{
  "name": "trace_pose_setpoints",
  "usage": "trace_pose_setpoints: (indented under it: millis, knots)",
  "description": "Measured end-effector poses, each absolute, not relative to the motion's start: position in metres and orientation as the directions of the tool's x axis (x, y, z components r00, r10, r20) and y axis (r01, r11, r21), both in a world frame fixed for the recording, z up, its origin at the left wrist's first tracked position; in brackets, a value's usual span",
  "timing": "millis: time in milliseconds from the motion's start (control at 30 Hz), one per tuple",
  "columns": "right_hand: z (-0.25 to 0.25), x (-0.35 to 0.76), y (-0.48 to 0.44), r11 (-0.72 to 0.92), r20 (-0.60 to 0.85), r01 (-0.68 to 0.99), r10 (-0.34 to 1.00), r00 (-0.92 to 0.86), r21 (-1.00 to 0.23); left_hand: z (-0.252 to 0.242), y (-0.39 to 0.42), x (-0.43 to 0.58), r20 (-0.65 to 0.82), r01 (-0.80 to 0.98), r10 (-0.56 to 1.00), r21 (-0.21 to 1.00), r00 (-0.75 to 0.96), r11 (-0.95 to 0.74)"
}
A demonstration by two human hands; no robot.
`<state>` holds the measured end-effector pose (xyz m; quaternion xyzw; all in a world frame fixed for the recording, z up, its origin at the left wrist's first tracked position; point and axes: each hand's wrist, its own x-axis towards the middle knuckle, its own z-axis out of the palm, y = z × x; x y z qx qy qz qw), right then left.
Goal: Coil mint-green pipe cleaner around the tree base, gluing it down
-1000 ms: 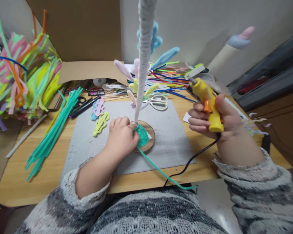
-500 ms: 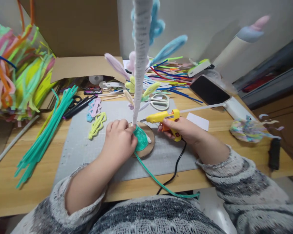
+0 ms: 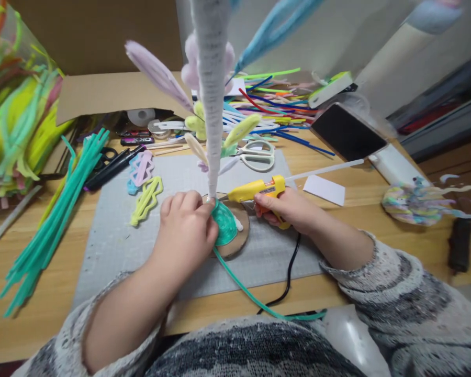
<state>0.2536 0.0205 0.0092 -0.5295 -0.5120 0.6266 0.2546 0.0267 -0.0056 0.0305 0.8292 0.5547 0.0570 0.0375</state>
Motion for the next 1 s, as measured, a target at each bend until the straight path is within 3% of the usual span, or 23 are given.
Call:
trace_pose_setpoints:
  millis: [1000]
  knots:
    - [0.0137, 0.2572, 0.0176, -0.330, -0.399, 0.251, 0.860, -0.318, -0.910, 0.0297, -0.0055, 0.0256, 0.061, 0.914, 0.922, 0.120, 0.383, -0.387]
